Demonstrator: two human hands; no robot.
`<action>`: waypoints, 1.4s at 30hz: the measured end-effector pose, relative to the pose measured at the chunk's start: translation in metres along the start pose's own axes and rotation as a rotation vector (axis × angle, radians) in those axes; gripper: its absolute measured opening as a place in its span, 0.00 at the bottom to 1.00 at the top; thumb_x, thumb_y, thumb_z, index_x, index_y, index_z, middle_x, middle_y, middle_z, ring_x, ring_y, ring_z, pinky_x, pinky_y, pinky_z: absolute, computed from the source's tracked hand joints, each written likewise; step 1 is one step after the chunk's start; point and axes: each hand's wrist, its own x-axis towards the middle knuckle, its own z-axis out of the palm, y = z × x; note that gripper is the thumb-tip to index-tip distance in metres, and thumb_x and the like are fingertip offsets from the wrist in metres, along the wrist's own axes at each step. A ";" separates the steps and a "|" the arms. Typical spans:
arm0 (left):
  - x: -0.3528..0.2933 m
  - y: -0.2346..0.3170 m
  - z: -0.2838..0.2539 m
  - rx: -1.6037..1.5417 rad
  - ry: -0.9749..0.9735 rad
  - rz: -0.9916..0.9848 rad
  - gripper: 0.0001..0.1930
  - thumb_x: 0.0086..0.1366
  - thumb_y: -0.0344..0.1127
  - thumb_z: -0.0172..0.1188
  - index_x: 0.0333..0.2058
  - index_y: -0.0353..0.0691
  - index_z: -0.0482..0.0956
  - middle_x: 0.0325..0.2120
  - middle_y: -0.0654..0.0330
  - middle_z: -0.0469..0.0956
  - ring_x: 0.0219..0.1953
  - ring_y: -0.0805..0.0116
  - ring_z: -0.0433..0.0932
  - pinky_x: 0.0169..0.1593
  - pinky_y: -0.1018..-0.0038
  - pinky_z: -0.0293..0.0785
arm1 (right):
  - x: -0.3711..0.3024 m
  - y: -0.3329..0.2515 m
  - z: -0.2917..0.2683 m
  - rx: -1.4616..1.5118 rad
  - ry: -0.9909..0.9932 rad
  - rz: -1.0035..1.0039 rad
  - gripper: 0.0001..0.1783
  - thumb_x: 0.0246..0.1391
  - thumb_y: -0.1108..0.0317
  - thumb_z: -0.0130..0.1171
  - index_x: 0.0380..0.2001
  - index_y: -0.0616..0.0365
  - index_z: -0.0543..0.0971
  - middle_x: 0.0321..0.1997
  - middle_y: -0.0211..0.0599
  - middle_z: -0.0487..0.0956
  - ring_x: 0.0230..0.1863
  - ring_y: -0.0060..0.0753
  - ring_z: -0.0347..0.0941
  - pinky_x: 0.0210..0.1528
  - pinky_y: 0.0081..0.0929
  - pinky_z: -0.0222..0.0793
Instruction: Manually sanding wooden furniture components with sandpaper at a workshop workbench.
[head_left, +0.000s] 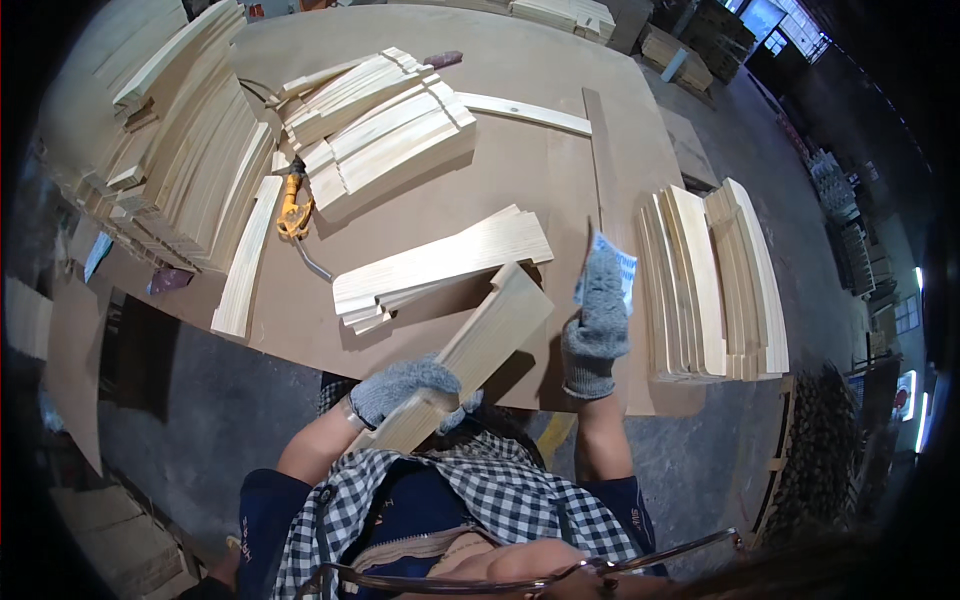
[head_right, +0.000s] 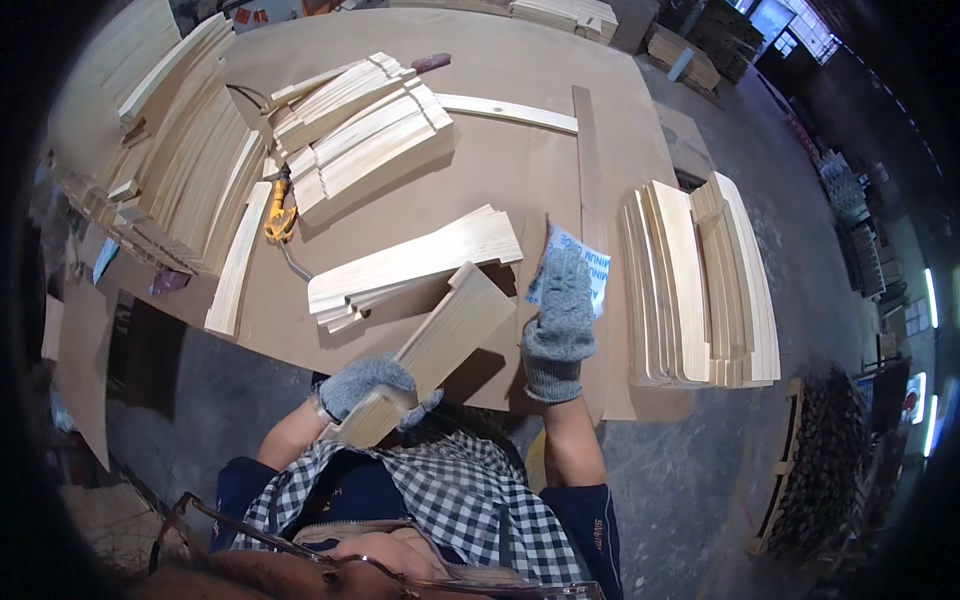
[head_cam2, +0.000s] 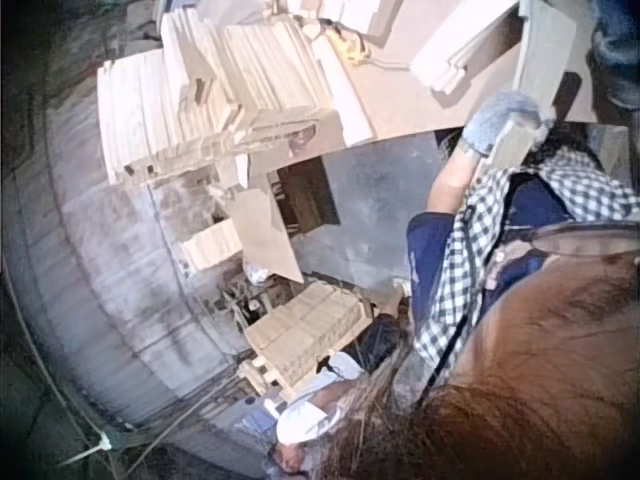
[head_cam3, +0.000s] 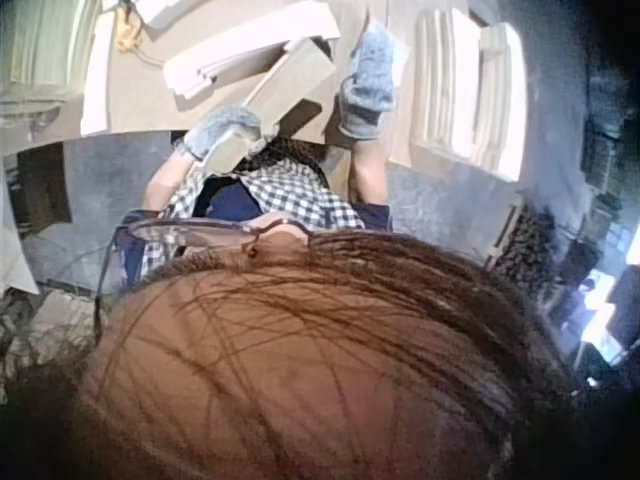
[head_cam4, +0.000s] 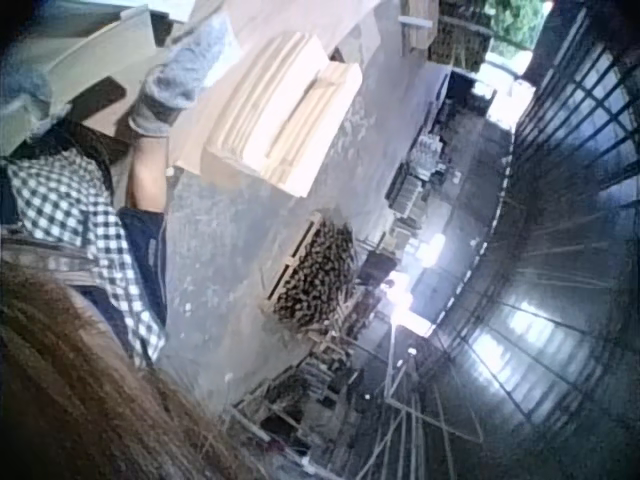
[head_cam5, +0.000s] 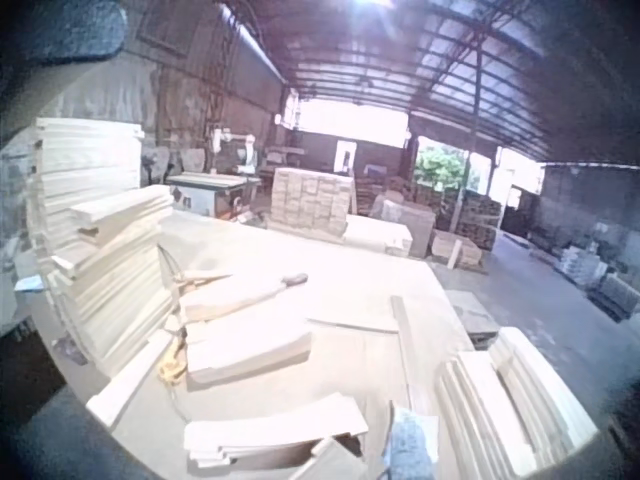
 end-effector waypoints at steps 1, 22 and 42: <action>-0.004 -0.002 0.001 0.068 0.053 0.058 0.13 0.62 0.37 0.64 0.44 0.43 0.84 0.44 0.53 0.83 0.49 0.53 0.81 0.54 0.62 0.76 | 0.001 0.000 -0.002 0.007 0.083 -0.042 0.33 0.47 0.78 0.55 0.61 0.67 0.73 0.64 0.57 0.73 0.67 0.57 0.67 0.71 0.44 0.61; 0.039 -0.036 0.016 0.094 0.008 -0.149 0.30 0.62 0.45 0.62 0.60 0.40 0.71 0.44 0.47 0.81 0.45 0.48 0.81 0.44 0.60 0.76 | 0.020 -0.079 0.031 0.078 -0.210 -0.613 0.30 0.54 0.59 0.62 0.57 0.64 0.74 0.53 0.45 0.78 0.53 0.49 0.74 0.57 0.45 0.66; 0.048 0.016 0.009 0.917 -0.029 -0.273 0.35 0.58 0.38 0.63 0.66 0.45 0.66 0.30 0.48 0.78 0.33 0.49 0.80 0.35 0.56 0.75 | -0.021 0.004 0.006 -0.360 -0.273 -0.224 0.36 0.47 0.67 0.63 0.62 0.63 0.70 0.62 0.56 0.72 0.63 0.59 0.66 0.66 0.50 0.59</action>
